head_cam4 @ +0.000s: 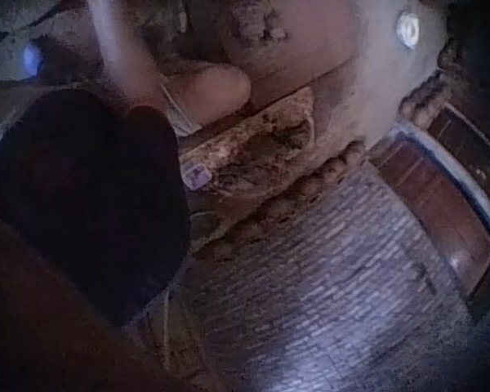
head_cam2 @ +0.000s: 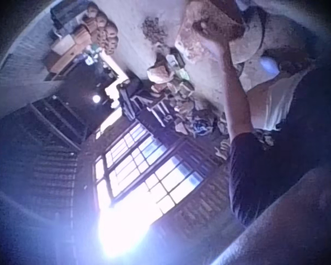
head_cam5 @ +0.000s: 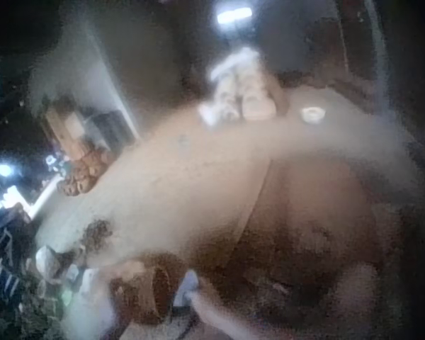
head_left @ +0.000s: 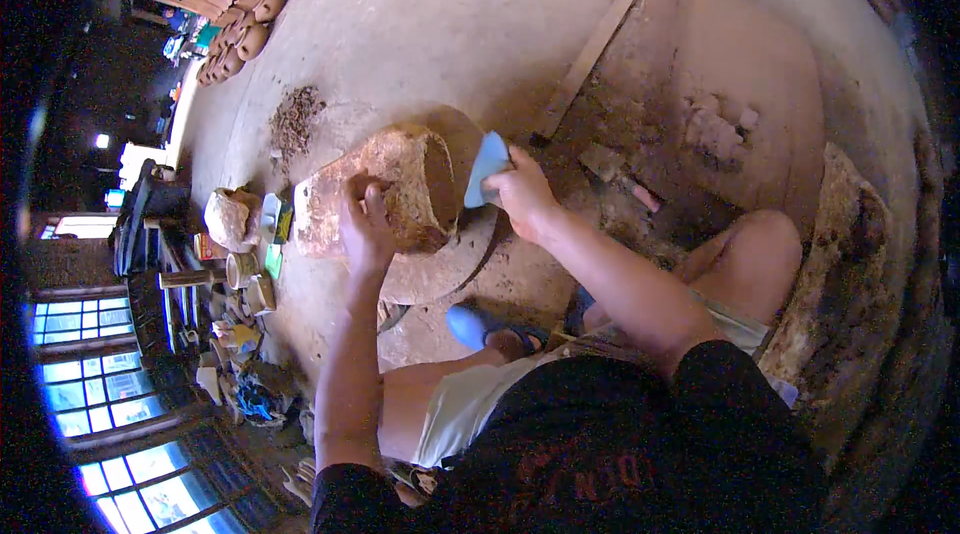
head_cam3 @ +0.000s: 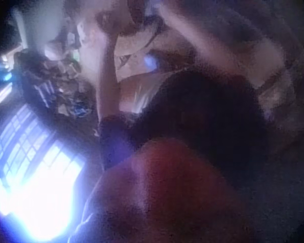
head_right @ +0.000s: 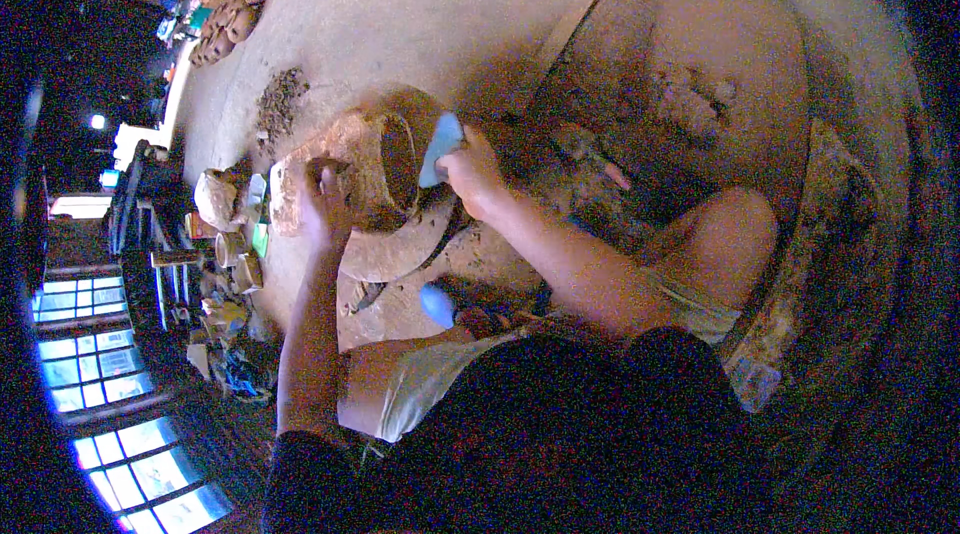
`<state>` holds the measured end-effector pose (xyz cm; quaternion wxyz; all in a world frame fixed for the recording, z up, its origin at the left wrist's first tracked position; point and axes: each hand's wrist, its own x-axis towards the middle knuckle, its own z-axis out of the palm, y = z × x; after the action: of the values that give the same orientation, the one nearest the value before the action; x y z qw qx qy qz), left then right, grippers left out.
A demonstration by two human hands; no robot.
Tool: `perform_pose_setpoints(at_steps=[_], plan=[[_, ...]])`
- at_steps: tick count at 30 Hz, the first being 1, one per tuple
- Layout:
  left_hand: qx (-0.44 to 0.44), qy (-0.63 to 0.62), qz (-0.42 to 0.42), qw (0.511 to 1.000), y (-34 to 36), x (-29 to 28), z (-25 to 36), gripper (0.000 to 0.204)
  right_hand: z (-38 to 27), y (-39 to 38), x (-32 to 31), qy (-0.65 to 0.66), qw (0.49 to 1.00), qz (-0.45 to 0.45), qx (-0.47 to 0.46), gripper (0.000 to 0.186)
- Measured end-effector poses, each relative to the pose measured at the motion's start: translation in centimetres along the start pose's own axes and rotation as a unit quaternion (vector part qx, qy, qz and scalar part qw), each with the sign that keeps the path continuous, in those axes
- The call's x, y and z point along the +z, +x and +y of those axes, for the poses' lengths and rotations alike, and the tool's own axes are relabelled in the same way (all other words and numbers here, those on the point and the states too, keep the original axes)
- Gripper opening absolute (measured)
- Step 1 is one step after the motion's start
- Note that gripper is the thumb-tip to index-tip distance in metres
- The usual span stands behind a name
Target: The person shapes a piece of clay on a wheel by hand and with a rib tool, smoothing the surface and trimming the bottom edge.
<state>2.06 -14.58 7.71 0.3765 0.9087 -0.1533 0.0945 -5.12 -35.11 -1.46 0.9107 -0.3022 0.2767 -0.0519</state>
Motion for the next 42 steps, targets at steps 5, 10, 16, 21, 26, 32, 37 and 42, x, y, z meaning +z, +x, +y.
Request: perform_pose_setpoints(at_steps=[5,10,16,21,26,32,37,42], plan=[[0.104,0.064,-0.063,0.99,1.7,1.7,-4.2,0.052,1.5,5.8,-0.4,-0.335,0.921,-0.001,-0.198,0.021],[0.102,0.161,-0.063,0.98,0.1,0.6,-4.0,0.079,0.8,5.5,3.0,-0.432,0.839,0.029,-0.331,0.021],[0.103,0.199,-0.044,0.974,0.7,2.2,-3.7,0.081,0.4,6.9,2.6,-0.45,0.805,-0.042,-0.386,0.031],[0.014,0.176,-0.063,0.982,1.1,2.5,-2.2,0.096,2.1,4.5,1.2,-0.454,0.8,-0.045,-0.391,0.036],[-0.011,0.205,-0.036,0.978,1.8,3.1,-1.7,0.085,2.9,1.9,0.4,-0.444,0.838,-0.044,-0.314,0.038],[-0.012,0.195,-0.024,0.98,2.4,4.0,-1.2,0.08,4.1,1.2,0.0,-0.358,0.905,-0.025,-0.227,0.03],[-0.016,0.19,-0.017,0.982,2.1,4.0,-1.4,0.071,1.7,-0.9,0.8,-0.295,0.928,-0.153,-0.166,0.03],[-0.044,-0.024,-0.025,0.998,1.7,1.4,-1.5,0.038,-5.6,-3.6,5.2,0.031,0.989,-0.147,-0.007,0.019]])
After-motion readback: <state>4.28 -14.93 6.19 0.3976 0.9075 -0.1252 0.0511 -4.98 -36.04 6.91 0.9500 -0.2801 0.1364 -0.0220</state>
